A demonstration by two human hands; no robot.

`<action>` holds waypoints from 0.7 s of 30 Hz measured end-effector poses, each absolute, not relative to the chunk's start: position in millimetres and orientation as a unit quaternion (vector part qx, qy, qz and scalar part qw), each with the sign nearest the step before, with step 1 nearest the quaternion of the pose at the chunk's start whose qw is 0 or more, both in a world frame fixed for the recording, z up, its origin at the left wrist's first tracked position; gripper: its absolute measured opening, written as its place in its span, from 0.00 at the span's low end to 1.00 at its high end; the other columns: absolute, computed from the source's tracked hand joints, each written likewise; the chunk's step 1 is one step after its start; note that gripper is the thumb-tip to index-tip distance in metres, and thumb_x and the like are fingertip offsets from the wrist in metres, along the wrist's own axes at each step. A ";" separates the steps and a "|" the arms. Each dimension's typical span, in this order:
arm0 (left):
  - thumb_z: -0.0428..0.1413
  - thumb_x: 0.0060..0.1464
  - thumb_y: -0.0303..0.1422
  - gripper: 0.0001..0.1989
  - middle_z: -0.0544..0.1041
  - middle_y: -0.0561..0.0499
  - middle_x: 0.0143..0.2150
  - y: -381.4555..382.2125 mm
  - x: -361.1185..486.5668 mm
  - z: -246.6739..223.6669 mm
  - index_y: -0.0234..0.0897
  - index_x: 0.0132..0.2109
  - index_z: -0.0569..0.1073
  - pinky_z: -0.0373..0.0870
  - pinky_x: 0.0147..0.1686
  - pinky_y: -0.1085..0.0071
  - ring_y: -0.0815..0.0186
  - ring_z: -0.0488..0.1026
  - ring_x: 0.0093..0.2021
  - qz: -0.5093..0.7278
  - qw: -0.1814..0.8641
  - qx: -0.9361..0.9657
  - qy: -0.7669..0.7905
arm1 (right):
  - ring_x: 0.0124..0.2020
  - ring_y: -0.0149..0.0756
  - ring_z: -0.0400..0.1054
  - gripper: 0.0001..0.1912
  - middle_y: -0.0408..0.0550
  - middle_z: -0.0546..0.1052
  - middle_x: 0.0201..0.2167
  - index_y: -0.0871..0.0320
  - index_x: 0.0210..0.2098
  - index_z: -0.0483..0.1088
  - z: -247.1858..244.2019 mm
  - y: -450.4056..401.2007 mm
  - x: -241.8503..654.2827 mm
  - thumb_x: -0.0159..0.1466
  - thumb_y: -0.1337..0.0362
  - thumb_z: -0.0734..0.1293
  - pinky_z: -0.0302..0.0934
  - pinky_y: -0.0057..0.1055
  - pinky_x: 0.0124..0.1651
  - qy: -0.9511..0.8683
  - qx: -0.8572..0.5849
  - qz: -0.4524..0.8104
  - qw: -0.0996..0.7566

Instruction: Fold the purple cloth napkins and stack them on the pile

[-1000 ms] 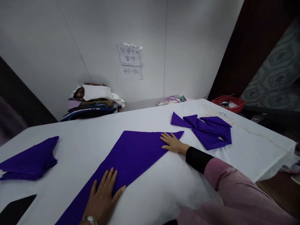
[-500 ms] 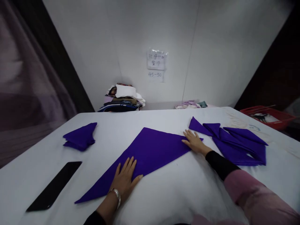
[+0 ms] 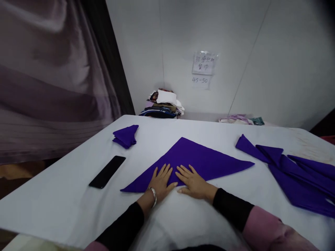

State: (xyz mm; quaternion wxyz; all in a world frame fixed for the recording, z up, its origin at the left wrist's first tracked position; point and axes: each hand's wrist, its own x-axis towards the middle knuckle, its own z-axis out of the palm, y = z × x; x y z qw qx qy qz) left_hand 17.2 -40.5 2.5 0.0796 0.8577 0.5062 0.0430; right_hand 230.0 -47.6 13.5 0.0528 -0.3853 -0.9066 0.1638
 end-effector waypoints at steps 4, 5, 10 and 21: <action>0.35 0.57 0.53 0.35 0.50 0.42 0.66 -41.0 36.4 10.3 0.36 0.64 0.51 0.41 0.61 0.47 0.55 0.43 0.66 0.051 0.128 0.841 0.523 | 0.66 0.46 0.35 0.38 0.55 0.46 0.66 0.57 0.65 0.42 11.8 -48.9 230.7 0.63 0.43 0.52 0.26 0.51 0.63 -0.909 -0.384 0.152 0.061; 0.35 0.57 0.54 0.36 0.49 0.42 0.67 -41.7 43.6 11.8 0.36 0.64 0.50 0.40 0.61 0.47 0.55 0.42 0.67 0.059 0.134 0.845 0.514 | 0.66 0.46 0.35 0.37 0.55 0.47 0.66 0.56 0.66 0.41 11.5 -49.2 230.3 0.63 0.44 0.53 0.27 0.52 0.63 -0.909 -0.384 0.151 0.062; 0.37 0.55 0.56 0.38 0.47 0.44 0.68 -45.0 63.3 11.2 0.38 0.65 0.48 0.34 0.62 0.48 0.57 0.39 0.67 0.085 0.151 0.860 0.481 | 0.66 0.46 0.35 0.36 0.51 0.47 0.66 0.53 0.66 0.39 6.3 -47.7 229.9 0.64 0.47 0.54 0.27 0.52 0.63 -0.911 -0.383 0.148 0.048; 0.36 0.54 0.58 0.40 0.47 0.44 0.67 -69.5 -24.9 6.5 0.35 0.65 0.49 0.35 0.62 0.49 0.55 0.40 0.67 0.046 0.095 0.799 0.592 | 0.66 0.45 0.34 0.35 0.50 0.44 0.66 0.54 0.65 0.41 4.7 -48.7 233.0 0.64 0.43 0.50 0.29 0.52 0.63 -0.917 -0.375 0.130 0.040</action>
